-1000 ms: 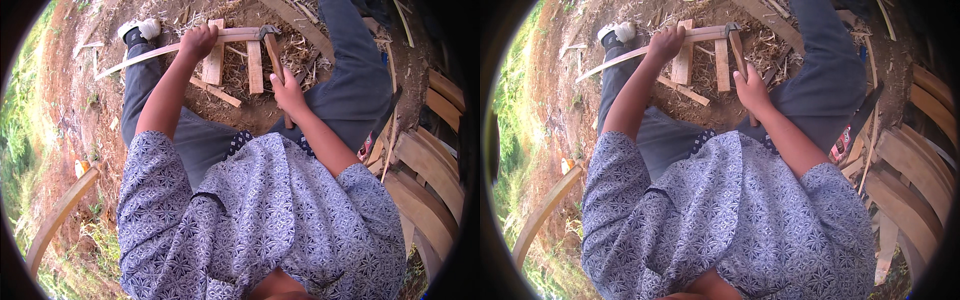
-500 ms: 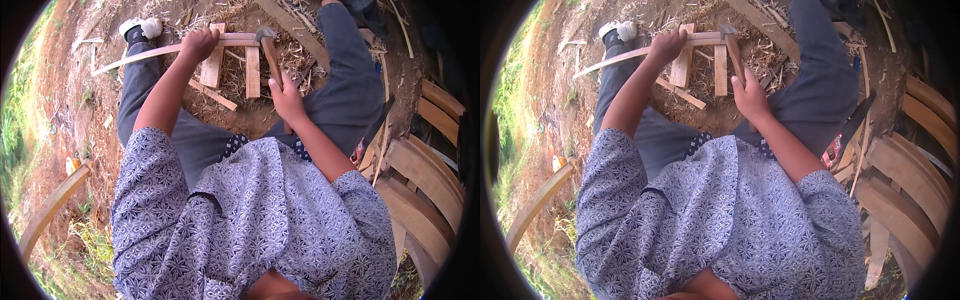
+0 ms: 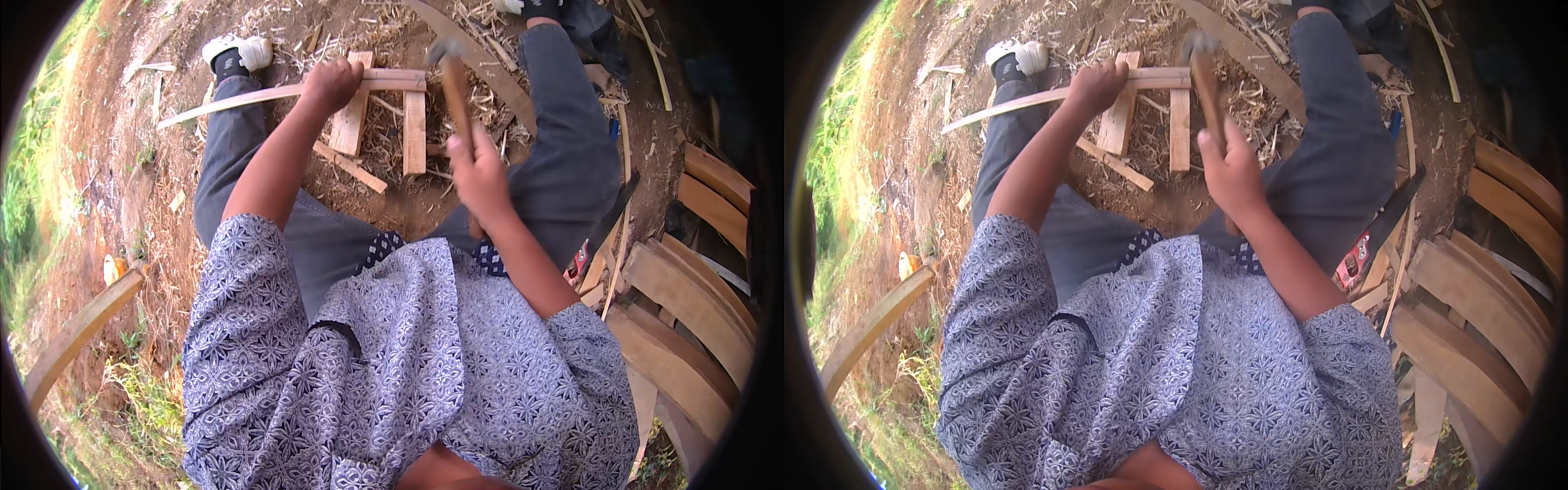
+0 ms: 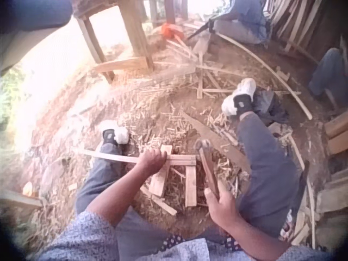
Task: The person sits on the ground and assembles small wooden pieces into a frame-like structure. They use a hammer to drive nails and a hand saw to cut a thin wooden strip, then fit the pieces together.
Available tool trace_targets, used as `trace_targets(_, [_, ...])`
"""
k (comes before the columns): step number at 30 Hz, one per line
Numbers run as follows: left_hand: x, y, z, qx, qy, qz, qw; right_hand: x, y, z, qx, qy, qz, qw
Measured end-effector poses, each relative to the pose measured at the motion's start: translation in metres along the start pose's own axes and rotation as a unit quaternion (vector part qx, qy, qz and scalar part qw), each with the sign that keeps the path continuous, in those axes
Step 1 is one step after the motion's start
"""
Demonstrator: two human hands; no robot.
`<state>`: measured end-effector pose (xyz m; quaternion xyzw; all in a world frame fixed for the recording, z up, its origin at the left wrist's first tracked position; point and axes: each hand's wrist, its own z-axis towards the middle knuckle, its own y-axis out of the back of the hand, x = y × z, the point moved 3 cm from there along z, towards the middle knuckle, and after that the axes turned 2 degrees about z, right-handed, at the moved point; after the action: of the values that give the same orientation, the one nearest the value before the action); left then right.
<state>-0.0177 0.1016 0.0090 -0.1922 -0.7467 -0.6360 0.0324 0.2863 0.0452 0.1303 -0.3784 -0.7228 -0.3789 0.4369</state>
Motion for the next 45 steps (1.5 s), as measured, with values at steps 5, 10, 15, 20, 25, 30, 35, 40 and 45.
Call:
trace_targets(5, [-0.001,-0.004,-0.013,0.026,0.002,0.003,1.0,0.06,0.013,-0.003,-0.042,0.08,0.078,0.993])
trace_targets(10, [-0.009,0.004,0.005,0.019,-0.007,0.008,1.0,-0.037,-0.002,0.019,-0.041,0.021,-0.078,0.996])
trace_targets(15, [-0.005,0.003,-0.018,0.007,0.003,-0.013,1.0,0.047,0.008,0.003,-0.066,0.091,0.045,0.993])
trace_targets(20, [-0.015,0.015,-0.002,-0.011,-0.01,-0.001,1.0,-0.042,-0.006,0.017,-0.014,0.018,-0.131,0.991])
trace_targets(25, [-0.006,0.01,-0.013,0.0,0.009,-0.019,1.0,0.06,0.012,-0.005,-0.021,0.066,0.119,0.99])
trace_targets(30, [-0.008,0.014,-0.006,0.003,0.006,-0.017,1.0,0.011,-0.002,0.002,-0.114,0.186,-0.078,0.973])
trace_targets(35, [-0.012,-0.004,-0.016,0.031,0.023,-0.023,0.999,-0.005,-0.006,0.001,-0.014,-0.007,-0.062,0.998])
trace_targets(40, [-0.005,0.007,-0.015,0.013,0.025,-0.028,0.999,0.045,-0.002,-0.015,-0.125,0.192,0.04,0.973])
trace_targets(45, [-0.01,0.005,0.0,0.061,0.026,-0.033,0.997,-0.05,-0.018,0.013,-0.016,-0.102,-0.065,0.993])
